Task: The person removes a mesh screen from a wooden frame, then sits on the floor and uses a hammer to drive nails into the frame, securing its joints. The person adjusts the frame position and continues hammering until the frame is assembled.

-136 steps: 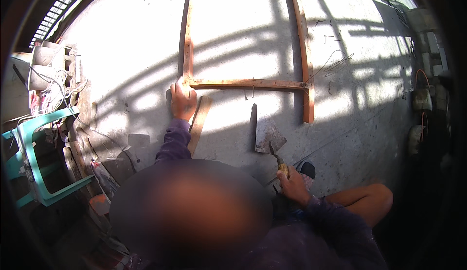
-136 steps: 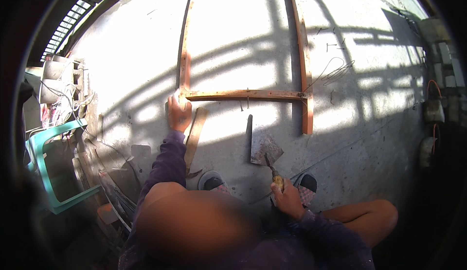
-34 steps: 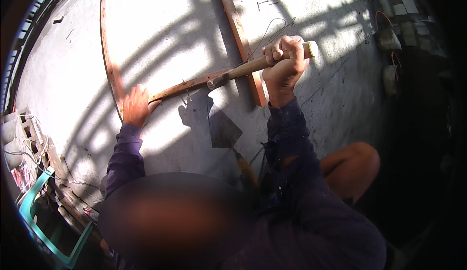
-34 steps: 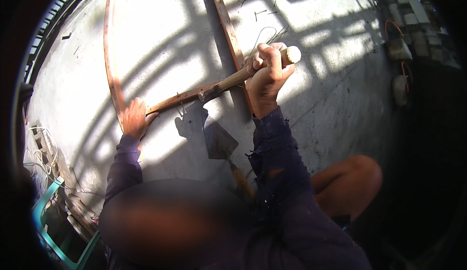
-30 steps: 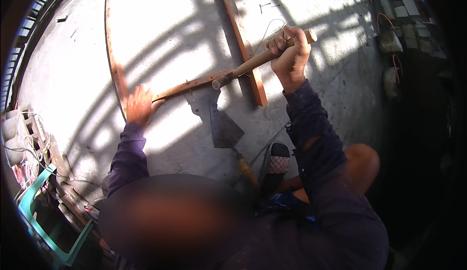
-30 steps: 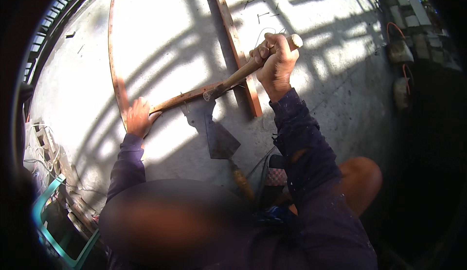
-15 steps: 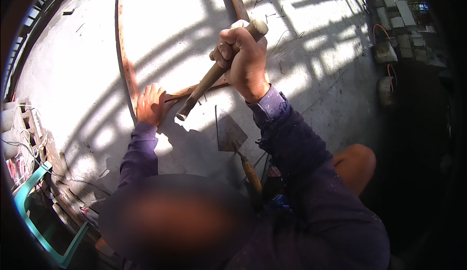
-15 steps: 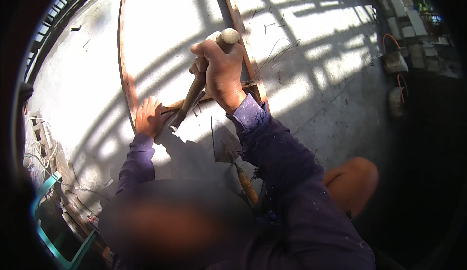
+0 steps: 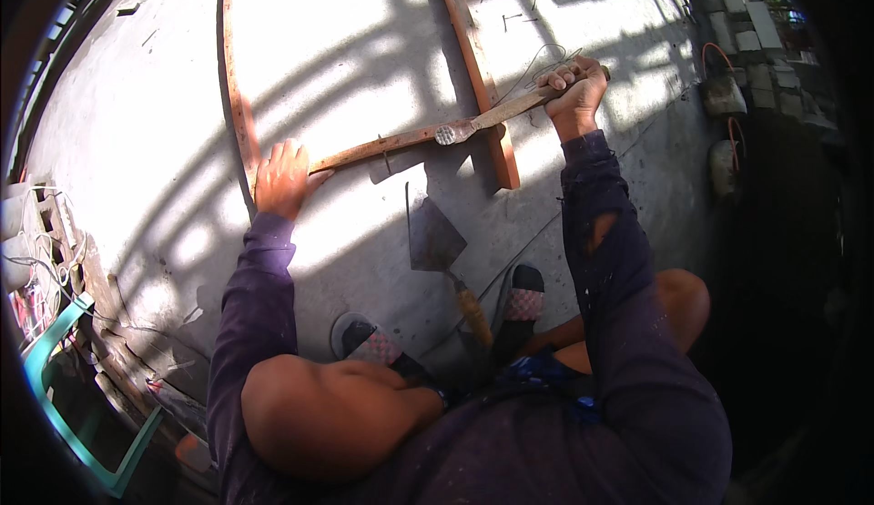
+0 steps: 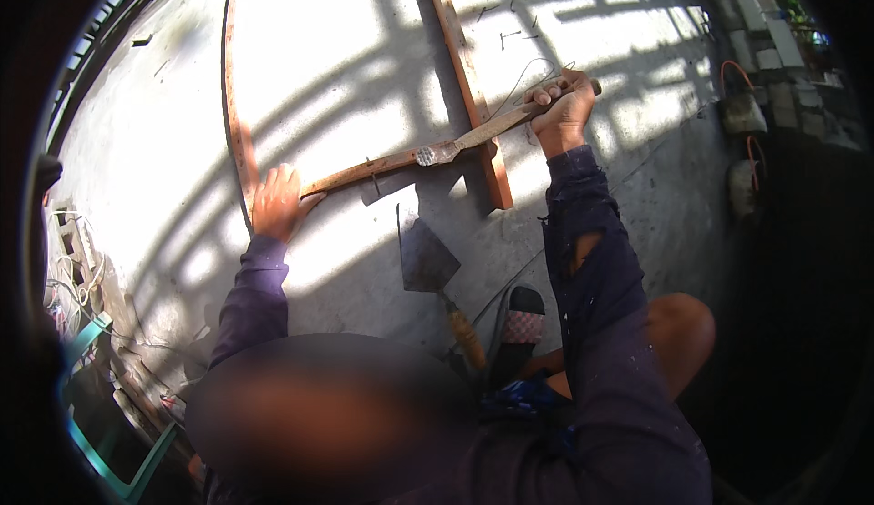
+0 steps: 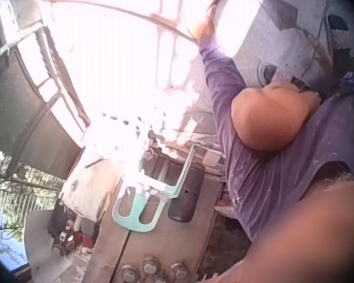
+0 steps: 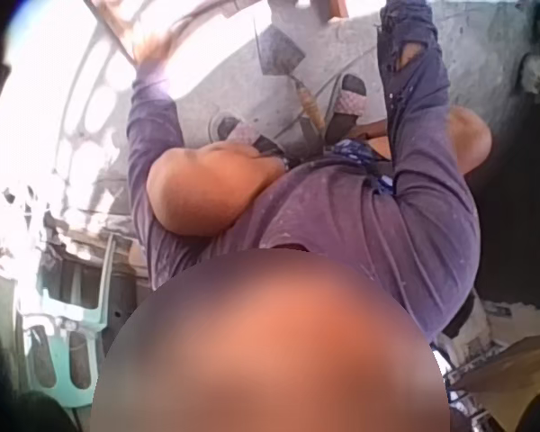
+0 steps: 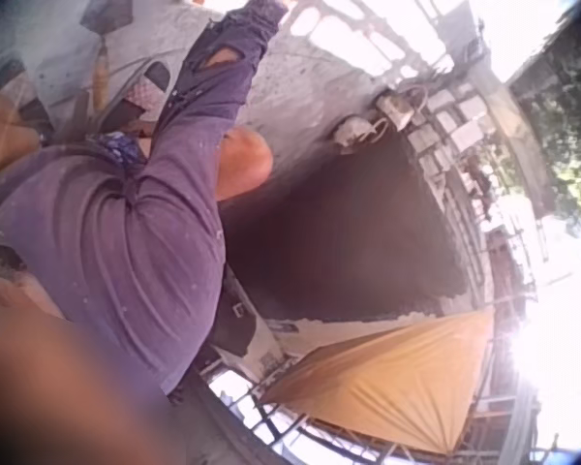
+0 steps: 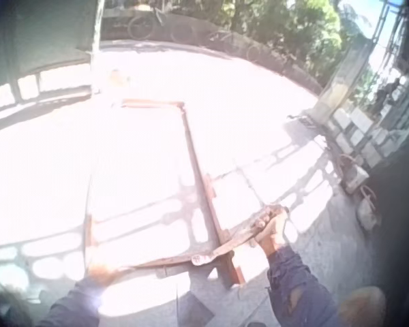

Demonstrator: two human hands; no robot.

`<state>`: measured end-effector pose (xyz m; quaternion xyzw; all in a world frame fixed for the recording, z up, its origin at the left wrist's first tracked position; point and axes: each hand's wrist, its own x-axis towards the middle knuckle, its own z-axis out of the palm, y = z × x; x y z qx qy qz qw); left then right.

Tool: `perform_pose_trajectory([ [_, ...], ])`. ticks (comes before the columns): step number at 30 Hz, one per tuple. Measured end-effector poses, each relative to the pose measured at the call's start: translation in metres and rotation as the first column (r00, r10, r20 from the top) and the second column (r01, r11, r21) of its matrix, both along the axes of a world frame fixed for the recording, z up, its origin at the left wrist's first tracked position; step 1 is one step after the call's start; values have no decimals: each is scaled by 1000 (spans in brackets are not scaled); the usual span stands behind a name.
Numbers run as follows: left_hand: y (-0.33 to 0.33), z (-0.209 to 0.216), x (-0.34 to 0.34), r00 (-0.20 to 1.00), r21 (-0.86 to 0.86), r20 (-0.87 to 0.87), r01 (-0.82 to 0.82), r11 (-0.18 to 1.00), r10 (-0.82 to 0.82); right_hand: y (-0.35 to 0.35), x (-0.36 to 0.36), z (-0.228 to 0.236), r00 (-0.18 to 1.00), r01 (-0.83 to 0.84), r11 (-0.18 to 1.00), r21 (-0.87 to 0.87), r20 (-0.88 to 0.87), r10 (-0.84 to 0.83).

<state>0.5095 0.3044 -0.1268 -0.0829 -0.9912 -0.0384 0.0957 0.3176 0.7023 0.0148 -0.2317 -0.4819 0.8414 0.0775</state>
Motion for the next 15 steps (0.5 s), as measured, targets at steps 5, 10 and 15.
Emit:
perform_pose_trajectory([
  [5,0,1,0,996,23,90,-2,1000,0,30,-9,-23,999,44,996,-79,-18,-46],
  [10,-1,2,-3,993,39,118,25,999,-29,30,-13,-25,1000,25,996,-89,0,-25],
  [15,3,6,-4,992,44,126,20,999,-26,5,-15,-25,993,44,949,-314,118,-7],
])
